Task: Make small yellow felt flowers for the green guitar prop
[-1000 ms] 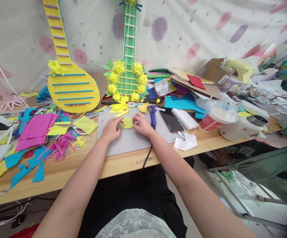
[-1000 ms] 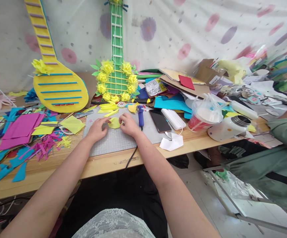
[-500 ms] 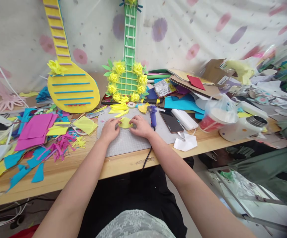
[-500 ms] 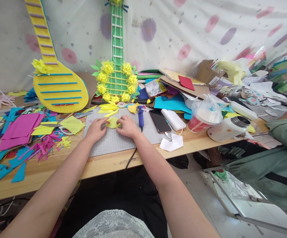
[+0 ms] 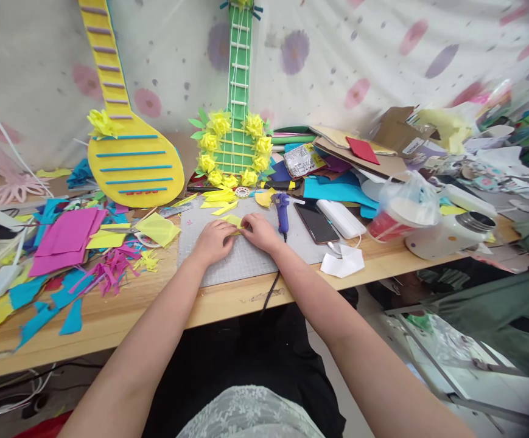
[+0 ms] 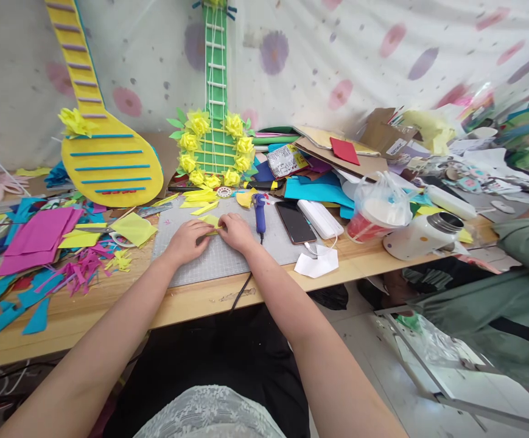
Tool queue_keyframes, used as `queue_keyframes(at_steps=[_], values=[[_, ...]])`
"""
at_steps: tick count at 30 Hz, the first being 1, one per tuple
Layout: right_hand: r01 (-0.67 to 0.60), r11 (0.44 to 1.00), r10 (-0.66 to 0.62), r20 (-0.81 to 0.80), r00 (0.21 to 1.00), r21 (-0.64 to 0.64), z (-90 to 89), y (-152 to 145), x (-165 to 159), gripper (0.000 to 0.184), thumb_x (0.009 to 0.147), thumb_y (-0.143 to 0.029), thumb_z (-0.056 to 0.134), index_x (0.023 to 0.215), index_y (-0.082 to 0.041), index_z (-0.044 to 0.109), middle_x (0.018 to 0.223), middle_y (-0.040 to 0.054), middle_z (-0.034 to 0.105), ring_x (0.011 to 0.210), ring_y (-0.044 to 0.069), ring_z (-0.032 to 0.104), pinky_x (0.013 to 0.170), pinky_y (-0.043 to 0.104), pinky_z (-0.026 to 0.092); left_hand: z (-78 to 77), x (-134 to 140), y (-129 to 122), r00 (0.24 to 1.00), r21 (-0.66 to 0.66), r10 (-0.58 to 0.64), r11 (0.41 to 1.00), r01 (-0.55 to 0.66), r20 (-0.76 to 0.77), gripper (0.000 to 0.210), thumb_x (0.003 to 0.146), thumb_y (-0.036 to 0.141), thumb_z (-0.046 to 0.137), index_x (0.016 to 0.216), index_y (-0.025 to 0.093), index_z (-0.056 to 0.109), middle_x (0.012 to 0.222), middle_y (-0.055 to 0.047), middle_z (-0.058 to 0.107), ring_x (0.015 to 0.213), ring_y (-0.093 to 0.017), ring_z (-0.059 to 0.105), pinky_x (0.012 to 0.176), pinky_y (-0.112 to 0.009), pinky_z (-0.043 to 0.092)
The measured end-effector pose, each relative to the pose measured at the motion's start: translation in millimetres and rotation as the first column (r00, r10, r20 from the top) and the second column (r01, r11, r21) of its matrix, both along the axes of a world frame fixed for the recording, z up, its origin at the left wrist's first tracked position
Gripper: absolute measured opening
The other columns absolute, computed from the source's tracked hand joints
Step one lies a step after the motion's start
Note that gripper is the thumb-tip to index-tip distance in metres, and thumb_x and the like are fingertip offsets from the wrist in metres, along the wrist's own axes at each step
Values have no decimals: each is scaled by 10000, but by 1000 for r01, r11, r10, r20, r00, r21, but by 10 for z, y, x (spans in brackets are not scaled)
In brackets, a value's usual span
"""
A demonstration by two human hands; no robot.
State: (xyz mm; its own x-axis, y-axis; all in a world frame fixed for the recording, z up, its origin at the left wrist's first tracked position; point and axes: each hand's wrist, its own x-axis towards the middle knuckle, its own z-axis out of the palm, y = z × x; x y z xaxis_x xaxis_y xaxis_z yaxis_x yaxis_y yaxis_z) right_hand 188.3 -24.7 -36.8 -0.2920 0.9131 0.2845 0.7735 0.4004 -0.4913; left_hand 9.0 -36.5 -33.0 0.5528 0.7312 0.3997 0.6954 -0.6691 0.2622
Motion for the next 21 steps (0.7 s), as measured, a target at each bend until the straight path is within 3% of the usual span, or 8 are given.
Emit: queue_keyframes(at_steps=[11, 21], values=[[-68, 995, 58, -140, 988, -68, -63, 102, 88, 199, 730, -47, 458, 829, -169, 581, 848, 38, 593, 836, 152, 518, 808, 285, 401, -79, -37, 37, 999, 6, -41, 999, 41, -9, 306, 841, 268, 490, 1075, 206, 678, 1128, -44, 675, 1120, -229, 539, 990, -430, 423], [-20, 999, 19, -50, 999, -32, -25, 37, 26, 94, 764, -194, 559, 852, -166, 577, 868, 50, 594, 860, 174, 516, 817, 305, 399, -98, -23, 51, 999, 39, -34, 999, 35, -32, 309, 863, 272, 457, 1055, 228, 695, 1164, -50, 658, 1134, -232, 520, 994, -453, 424]])
